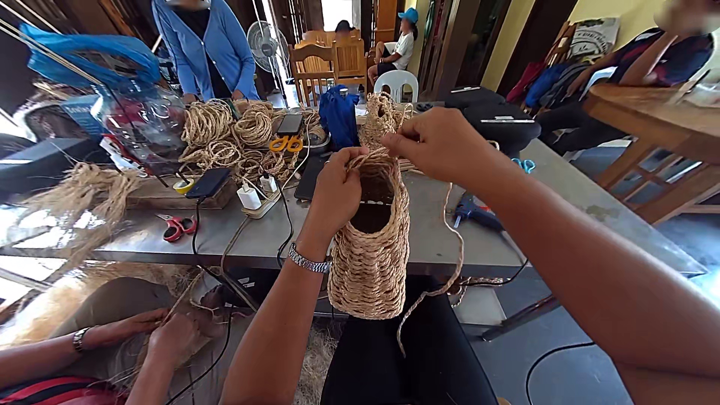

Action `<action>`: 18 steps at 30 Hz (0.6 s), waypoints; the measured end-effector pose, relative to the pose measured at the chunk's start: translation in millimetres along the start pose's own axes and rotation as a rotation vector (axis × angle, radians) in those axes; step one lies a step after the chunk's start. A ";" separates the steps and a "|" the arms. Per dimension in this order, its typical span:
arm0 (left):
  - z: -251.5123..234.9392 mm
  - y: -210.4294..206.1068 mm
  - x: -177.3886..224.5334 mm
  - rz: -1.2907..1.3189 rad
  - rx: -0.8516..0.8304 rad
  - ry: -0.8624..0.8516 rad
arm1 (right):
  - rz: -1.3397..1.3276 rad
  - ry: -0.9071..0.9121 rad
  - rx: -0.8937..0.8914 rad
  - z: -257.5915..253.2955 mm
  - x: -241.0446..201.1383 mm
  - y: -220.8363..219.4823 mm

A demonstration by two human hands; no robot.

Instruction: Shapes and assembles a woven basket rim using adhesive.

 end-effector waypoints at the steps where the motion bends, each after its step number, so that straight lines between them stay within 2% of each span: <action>1: 2.2 0.9 0.6 -0.016 -0.001 -0.012 | 0.024 -0.002 -0.002 -1.1 -1.0 2.0; 7: 8.7 3.3 5.0 -0.103 -0.017 -0.045 | 0.130 -0.057 -0.151 -7.3 -7.4 6.2; 12: -5.9 -0.2 -2.1 -0.034 -0.007 -0.045 | 0.070 -0.020 -0.225 -7.0 -12.8 4.9; 15: -6.3 0.0 -3.5 -0.024 0.004 -0.045 | 0.079 0.125 -0.199 -3.1 -20.1 -0.1; 18: -2.7 0.6 -1.5 -0.048 0.008 -0.070 | 0.149 0.322 -0.052 4.1 -26.2 -6.8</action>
Point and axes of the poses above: each hand's wrist, its own z-axis away from the middle knuckle, its own y-axis out of the back of the hand, x = y × z, the point moved 8 cm from there along -z, towards the middle knuckle, and after that the axes turned 12 degrees about -y, right-handed, at the moved point
